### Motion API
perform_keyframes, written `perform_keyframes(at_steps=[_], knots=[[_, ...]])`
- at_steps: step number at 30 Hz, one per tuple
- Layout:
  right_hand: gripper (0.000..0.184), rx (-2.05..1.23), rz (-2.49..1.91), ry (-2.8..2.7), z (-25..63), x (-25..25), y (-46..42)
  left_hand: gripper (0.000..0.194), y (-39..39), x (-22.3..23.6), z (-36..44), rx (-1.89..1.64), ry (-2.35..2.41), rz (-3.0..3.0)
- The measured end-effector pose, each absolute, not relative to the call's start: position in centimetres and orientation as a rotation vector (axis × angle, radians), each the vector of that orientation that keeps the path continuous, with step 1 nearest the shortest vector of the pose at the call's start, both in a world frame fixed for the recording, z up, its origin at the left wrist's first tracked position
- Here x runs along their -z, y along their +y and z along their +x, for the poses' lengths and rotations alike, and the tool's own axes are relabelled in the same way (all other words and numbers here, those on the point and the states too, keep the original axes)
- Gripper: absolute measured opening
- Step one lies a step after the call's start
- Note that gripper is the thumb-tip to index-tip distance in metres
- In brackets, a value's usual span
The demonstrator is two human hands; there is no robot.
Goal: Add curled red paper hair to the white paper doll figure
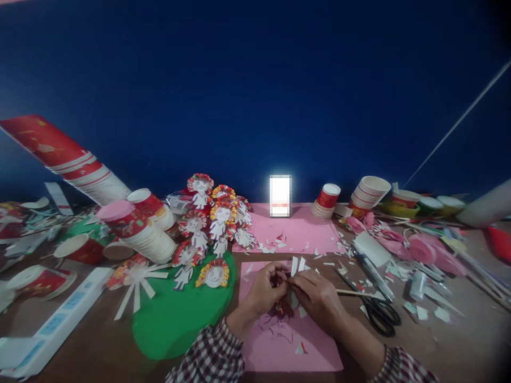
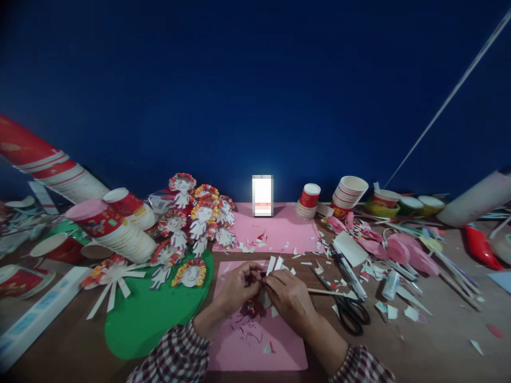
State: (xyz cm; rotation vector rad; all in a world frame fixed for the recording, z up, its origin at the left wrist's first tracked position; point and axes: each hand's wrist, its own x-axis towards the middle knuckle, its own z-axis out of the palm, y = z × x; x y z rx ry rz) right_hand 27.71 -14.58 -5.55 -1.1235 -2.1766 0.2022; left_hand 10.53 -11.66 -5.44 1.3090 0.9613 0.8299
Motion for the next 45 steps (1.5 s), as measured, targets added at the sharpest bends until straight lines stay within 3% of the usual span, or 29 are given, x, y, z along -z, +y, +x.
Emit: perform_keyframes(at_steps=[45], knots=[[0.016,-0.170,-1.107,-2.179,27.71,5.25,-14.51,0.029,-11.66,5.74,10.54,-0.831,0.955,1.313]])
